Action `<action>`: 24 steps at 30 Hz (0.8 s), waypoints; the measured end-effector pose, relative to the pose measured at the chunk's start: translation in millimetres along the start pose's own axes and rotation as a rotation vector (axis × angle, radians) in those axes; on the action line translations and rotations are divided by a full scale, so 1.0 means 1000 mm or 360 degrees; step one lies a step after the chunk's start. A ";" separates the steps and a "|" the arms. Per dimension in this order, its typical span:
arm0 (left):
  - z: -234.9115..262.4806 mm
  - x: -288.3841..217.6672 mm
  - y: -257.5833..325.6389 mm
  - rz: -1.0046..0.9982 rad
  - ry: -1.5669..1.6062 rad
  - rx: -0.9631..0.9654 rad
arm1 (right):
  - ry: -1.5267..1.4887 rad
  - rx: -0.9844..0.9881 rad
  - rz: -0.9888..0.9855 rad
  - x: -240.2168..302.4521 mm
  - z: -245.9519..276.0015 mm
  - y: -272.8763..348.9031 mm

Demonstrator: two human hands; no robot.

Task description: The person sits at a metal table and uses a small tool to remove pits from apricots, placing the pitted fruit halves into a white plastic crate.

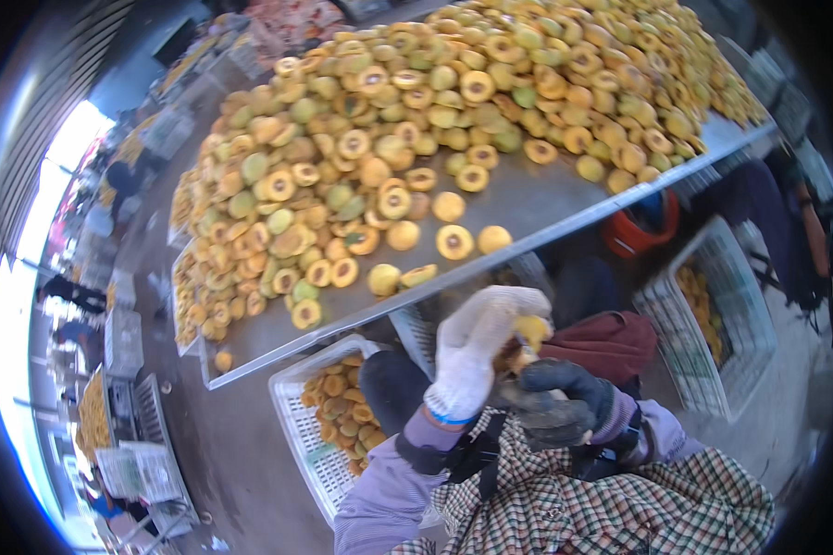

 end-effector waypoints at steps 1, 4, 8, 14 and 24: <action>-0.004 0.000 0.000 0.0038 -0.0019 -0.0015 | 0.0013 0.0086 0.0021 0.003 -0.001 0.000; -0.010 -0.020 -0.002 -0.0527 -0.0656 0.0132 | 0.0043 0.0164 0.0014 0.002 -0.004 0.000; -0.013 -0.026 -0.009 -0.0898 -0.0974 0.0334 | 0.0141 0.0043 0.0092 0.004 0.007 -0.003; -0.008 -0.003 0.001 -0.0131 -0.0221 -0.0231 | 0.0149 0.0153 0.0122 0.007 -0.006 -0.005; 0.003 0.020 -0.007 0.0292 0.0646 -0.0561 | 0.0936 -0.0115 0.0303 0.002 -0.007 -0.012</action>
Point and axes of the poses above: each hand's wrist, its own y-axis away from the middle knuckle, its own z-axis out of the back of the hand, x = y × z, the point moved 6 cm from there along -y, towards the middle knuckle, and after that the axes turned 15 degrees about -x, right-handed, at the moved point
